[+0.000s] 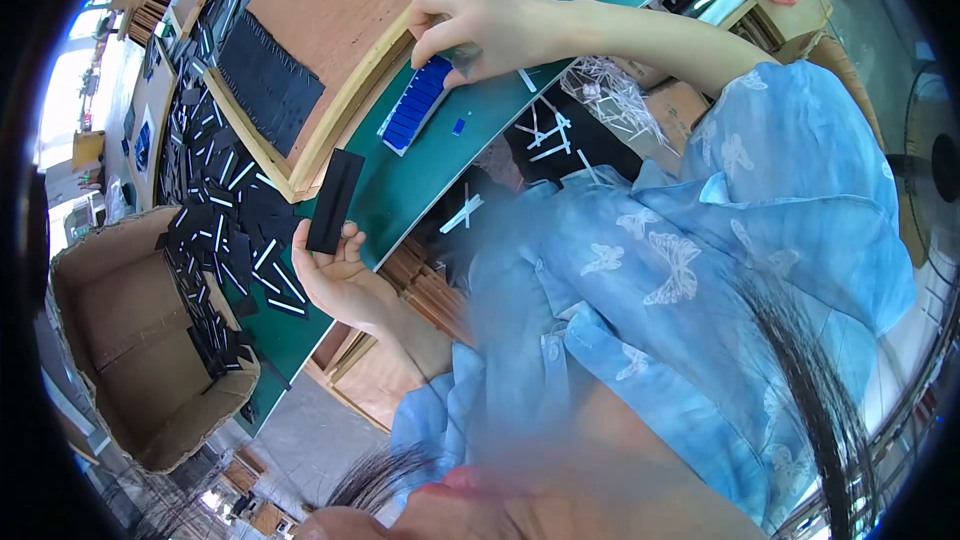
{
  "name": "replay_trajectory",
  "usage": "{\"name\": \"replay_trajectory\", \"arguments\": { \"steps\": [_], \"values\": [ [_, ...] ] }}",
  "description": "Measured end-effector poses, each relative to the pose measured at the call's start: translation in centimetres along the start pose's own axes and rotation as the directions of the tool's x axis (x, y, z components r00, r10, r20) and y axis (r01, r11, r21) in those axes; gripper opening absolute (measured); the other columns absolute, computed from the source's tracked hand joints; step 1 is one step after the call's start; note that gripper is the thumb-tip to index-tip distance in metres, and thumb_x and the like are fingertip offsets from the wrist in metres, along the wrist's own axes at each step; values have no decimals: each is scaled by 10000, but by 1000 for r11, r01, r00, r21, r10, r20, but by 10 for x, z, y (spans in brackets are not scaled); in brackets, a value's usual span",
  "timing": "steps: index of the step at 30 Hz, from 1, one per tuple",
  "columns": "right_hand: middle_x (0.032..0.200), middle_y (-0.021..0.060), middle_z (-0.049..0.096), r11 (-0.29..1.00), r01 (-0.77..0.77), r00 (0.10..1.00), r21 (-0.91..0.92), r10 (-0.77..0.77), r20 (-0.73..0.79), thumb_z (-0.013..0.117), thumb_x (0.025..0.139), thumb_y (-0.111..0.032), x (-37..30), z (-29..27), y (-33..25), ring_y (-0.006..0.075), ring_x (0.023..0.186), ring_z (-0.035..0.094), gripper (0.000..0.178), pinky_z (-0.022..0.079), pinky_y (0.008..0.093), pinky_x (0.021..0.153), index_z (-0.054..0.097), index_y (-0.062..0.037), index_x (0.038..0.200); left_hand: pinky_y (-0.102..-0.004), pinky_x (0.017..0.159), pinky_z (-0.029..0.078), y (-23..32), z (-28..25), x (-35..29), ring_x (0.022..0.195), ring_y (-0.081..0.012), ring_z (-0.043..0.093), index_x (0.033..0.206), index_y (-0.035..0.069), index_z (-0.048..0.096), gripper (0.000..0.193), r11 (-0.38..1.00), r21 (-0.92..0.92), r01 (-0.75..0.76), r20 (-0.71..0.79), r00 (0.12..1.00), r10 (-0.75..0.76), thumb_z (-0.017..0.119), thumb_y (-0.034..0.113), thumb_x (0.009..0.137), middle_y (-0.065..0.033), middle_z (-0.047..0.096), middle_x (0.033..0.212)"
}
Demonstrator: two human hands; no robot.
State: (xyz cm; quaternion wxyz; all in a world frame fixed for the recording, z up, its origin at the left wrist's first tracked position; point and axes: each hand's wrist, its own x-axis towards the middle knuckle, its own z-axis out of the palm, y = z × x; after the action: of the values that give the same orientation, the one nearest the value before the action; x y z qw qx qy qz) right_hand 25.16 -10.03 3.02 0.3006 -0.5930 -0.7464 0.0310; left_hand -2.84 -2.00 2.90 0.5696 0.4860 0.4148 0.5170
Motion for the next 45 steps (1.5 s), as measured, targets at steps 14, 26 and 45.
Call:
{"name": "replay_trajectory", "arguments": {
  "steps": [14,26,45],
  "values": [
    [1025,20,470,977,71,996,200,-58,-73,785,626,-118,6,-13,-44,189,820,551,385,475,301,670,597,-157,959,-326,654,524,2,37,-13,763,-280,630,1094,-40,507,660,971,-91,221,330,927,-180,206,533,960,-204,614,953],
    [1035,26,479,979,43,997,200,-31,-65,792,641,-142,7,-13,-49,206,908,554,377,481,311,729,600,-152,965,-337,683,527,0,34,-16,761,-277,635,1106,-47,493,618,969,-114,219,368,915,-164,219,490,972,-210,609,956],
    [968,41,526,916,21,996,401,15,-87,766,675,-180,10,-20,-52,209,851,563,247,460,304,710,668,-94,884,-255,581,549,13,39,-17,660,-201,635,1078,-55,531,289,950,-123,288,359,905,-228,493,203,953,-165,623,873]
  ]
}}
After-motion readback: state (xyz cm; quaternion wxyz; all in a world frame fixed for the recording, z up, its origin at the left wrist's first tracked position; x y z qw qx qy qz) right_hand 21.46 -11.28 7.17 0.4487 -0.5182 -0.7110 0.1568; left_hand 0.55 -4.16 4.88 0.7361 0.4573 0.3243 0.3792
